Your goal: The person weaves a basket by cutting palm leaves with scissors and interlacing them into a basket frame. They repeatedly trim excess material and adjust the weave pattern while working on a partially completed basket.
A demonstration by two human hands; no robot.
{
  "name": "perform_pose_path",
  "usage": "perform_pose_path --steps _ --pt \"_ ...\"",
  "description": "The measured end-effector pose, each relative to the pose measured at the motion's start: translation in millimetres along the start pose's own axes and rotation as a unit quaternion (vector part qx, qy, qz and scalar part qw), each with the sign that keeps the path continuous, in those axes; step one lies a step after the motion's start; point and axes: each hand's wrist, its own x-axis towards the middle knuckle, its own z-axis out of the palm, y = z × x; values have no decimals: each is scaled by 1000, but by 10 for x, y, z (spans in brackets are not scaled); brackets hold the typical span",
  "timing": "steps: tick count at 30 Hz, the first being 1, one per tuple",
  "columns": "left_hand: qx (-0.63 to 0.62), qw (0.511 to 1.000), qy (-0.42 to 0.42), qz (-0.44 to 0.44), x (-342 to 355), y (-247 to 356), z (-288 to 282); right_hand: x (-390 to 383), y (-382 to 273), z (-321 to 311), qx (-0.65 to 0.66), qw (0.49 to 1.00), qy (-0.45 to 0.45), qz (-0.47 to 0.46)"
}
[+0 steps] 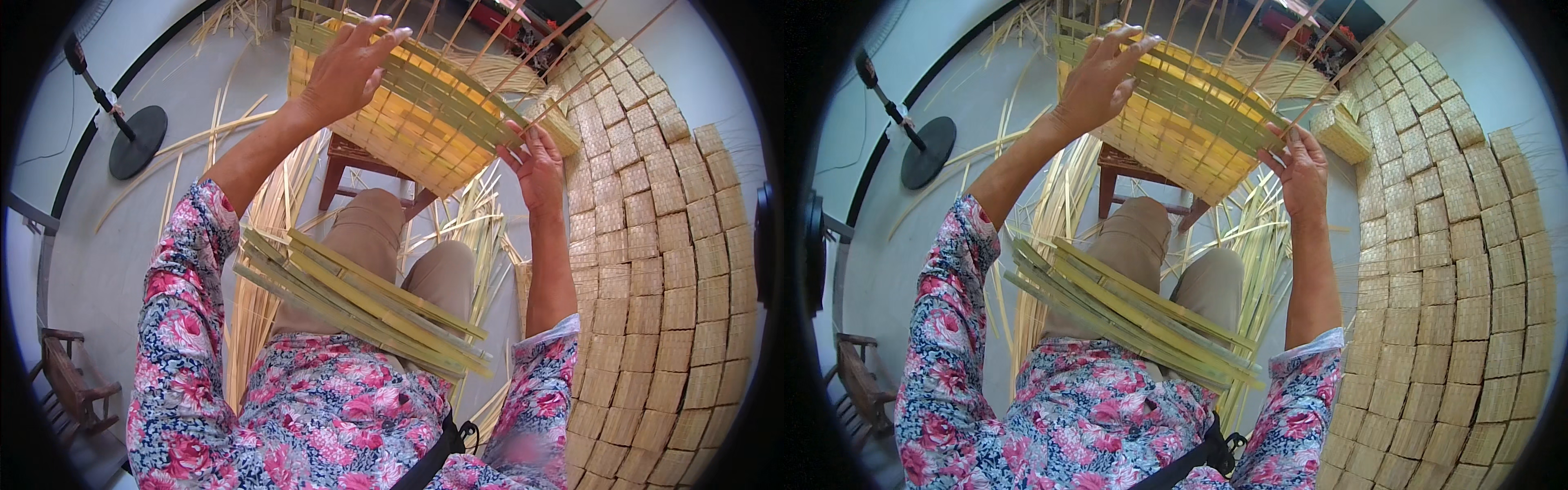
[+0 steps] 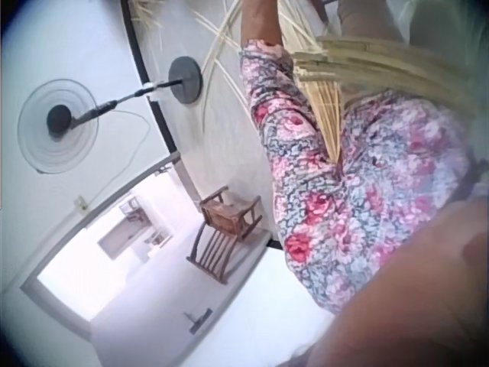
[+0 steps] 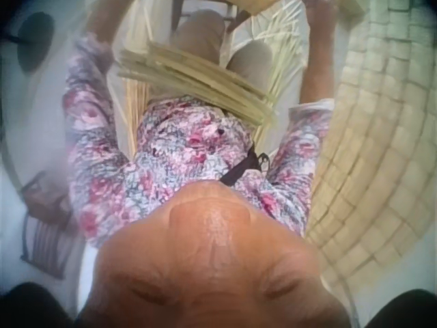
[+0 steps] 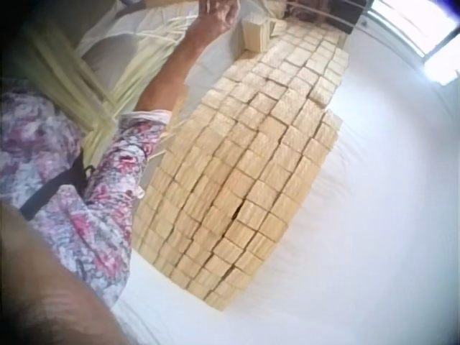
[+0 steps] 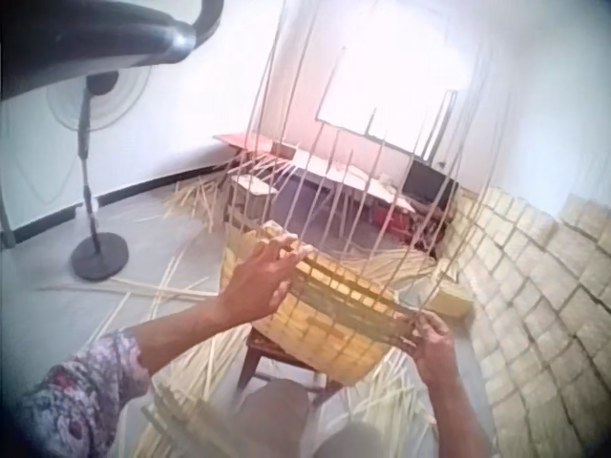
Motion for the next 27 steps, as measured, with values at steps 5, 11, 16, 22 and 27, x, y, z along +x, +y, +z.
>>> perform_pose_path --steps 5,11,16,22,27 --pt "37 999 -2 6 -6 60 -39 47 32 -34 10 1000 -7 -10" --pt "-1 1000 -23 -14 -53 70 29 43 42 -62 19 999 16 -21" --pt "-3 1000 -7 -7 -99 66 160 34 164 -131 2 998 29 -51" --pt "-17 1000 19 -3 -98 100 161 35 222 -61 -60 991 84 -85" --pt "-31 999 26 -24 -121 153 170 -31 204 -80 -32 993 78 -85"
